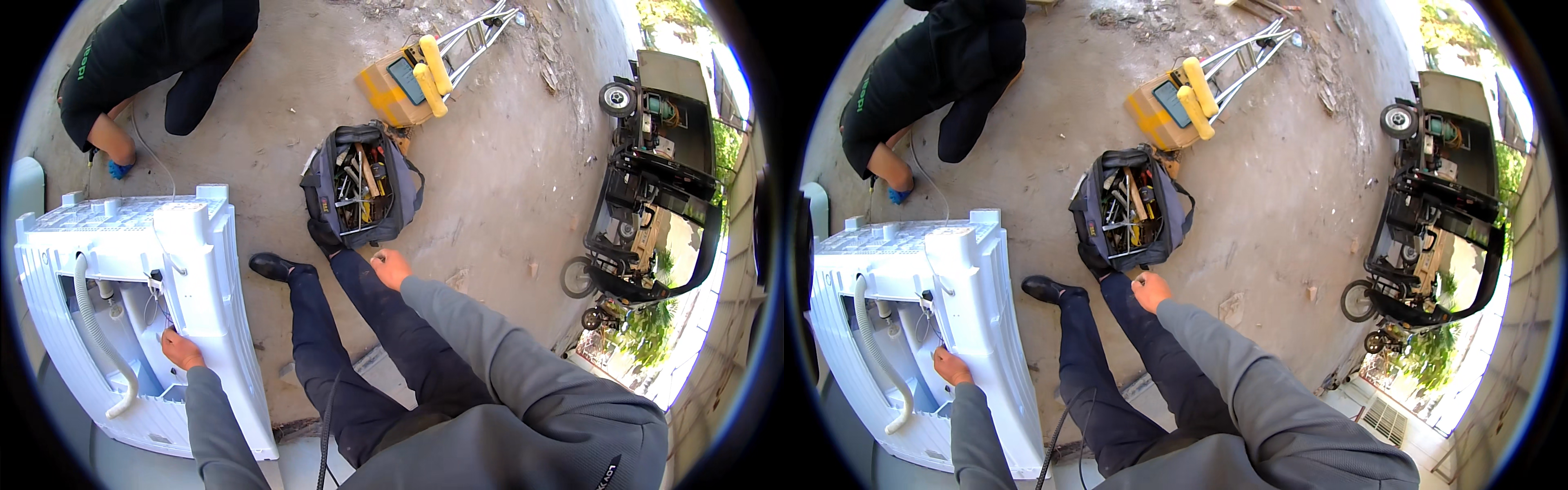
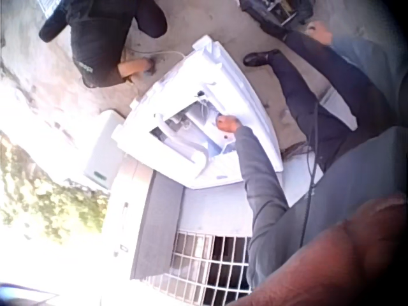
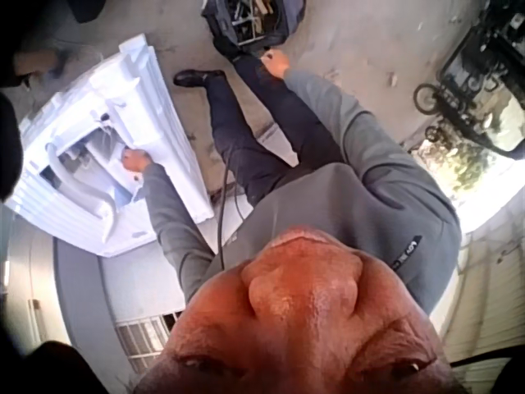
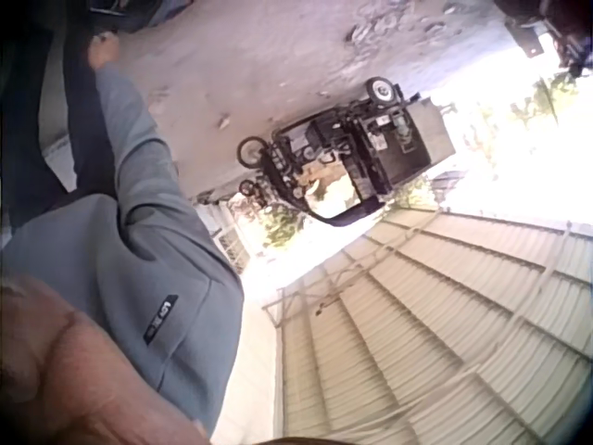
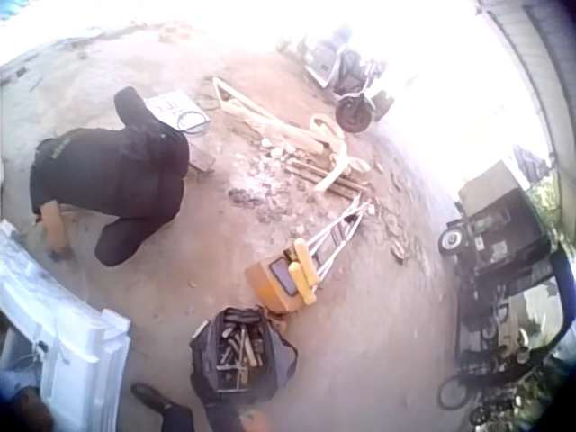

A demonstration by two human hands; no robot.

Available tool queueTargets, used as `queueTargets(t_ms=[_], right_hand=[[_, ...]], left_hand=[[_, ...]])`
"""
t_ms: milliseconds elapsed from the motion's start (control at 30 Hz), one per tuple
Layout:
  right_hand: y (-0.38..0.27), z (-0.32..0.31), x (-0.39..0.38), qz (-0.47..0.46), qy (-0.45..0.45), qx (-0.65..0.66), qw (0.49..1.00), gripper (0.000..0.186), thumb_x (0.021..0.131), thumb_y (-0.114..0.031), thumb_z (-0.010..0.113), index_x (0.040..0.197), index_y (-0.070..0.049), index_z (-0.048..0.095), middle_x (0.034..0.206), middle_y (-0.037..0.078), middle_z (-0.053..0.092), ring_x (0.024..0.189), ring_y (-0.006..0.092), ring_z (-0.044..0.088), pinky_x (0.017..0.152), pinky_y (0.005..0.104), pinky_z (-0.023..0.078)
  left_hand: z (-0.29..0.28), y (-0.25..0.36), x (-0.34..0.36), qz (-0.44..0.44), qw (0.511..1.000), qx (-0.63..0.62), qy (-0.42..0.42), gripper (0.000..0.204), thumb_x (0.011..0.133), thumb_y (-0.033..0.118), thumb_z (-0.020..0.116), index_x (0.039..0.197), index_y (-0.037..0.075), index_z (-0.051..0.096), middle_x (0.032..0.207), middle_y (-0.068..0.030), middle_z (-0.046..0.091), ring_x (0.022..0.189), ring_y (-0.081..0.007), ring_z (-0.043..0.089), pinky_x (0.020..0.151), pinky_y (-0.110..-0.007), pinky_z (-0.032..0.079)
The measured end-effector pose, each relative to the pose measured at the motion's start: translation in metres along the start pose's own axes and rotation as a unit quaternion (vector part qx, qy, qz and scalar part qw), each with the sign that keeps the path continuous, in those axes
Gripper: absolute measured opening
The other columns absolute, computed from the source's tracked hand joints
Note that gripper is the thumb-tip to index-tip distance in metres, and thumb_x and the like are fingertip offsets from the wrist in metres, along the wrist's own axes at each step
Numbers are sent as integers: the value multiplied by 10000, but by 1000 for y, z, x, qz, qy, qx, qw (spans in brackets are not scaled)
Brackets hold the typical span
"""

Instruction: The person removes the top lid of a washing machine and tilts it to access the internal components. They use a screwdriver to work on the wiring and internal parts while another person assists by holding the machine steady.

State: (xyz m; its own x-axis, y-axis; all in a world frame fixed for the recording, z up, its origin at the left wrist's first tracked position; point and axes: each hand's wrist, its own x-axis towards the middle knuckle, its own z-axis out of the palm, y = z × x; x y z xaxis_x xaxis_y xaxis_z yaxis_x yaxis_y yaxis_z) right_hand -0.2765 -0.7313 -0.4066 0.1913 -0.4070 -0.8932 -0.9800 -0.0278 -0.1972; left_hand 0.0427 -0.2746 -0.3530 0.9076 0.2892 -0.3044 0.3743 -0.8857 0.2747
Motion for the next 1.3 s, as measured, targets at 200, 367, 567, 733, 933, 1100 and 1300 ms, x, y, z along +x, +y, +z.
queueTargets(t_ms=[200,367,567,733,933,1100,1300], right_hand=[[-20,3,-19,-8,-14,12,1000,335,928,-303,651,1091,-19,723,1015,205,747,1012,384,697,894,443,536],[-44,26,-37,-21,-41,-25,999,345,929,-317,648,1080,-18,729,1051,208,743,1047,384,686,923,452,524],[-51,57,-43,-52,-86,-18,995,365,928,-324,635,1084,-6,724,1066,220,734,1069,393,677,942,449,518],[-53,61,-44,-45,-101,-39,993,350,926,-312,636,1077,-9,725,1071,222,733,1062,396,677,941,452,518],[-34,55,-27,-46,-86,-73,993,322,917,-300,651,1045,-15,729,1050,225,735,1042,400,683,933,456,523],[-31,39,-17,-38,-75,-106,991,307,922,-294,652,1059,-31,732,1043,228,736,1032,409,686,921,460,529],[-48,28,-11,-41,-73,-126,988,324,929,-303,653,1080,-26,726,1067,227,732,1048,405,682,929,459,524]], left_hand=[[2,1,3,28,999,42,7,413,958,254,425,952,-29,727,989,-231,721,901,-438,630,841,-456,489],[0,13,-3,4,999,33,9,421,955,260,429,977,-26,737,995,-226,730,914,-429,648,852,-452,498],[-3,23,-7,-6,1000,29,2,443,959,294,433,997,-21,743,1006,-235,727,919,-419,645,857,-450,492],[-5,30,-9,-19,999,48,-1,426,961,271,436,991,-15,750,989,-209,739,905,-403,664,845,-439,507],[-7,36,-12,-14,1000,26,-3,427,964,271,431,985,-8,753,992,-194,744,909,-379,673,841,-428,511],[-7,36,-13,-14,1000,24,-1,421,967,272,438,990,-1,758,989,-189,745,912,-372,675,839,-422,513],[-6,36,-14,-17,1000,23,7,418,968,274,442,999,8,763,982,-186,745,906,-364,676,836,-418,514]])
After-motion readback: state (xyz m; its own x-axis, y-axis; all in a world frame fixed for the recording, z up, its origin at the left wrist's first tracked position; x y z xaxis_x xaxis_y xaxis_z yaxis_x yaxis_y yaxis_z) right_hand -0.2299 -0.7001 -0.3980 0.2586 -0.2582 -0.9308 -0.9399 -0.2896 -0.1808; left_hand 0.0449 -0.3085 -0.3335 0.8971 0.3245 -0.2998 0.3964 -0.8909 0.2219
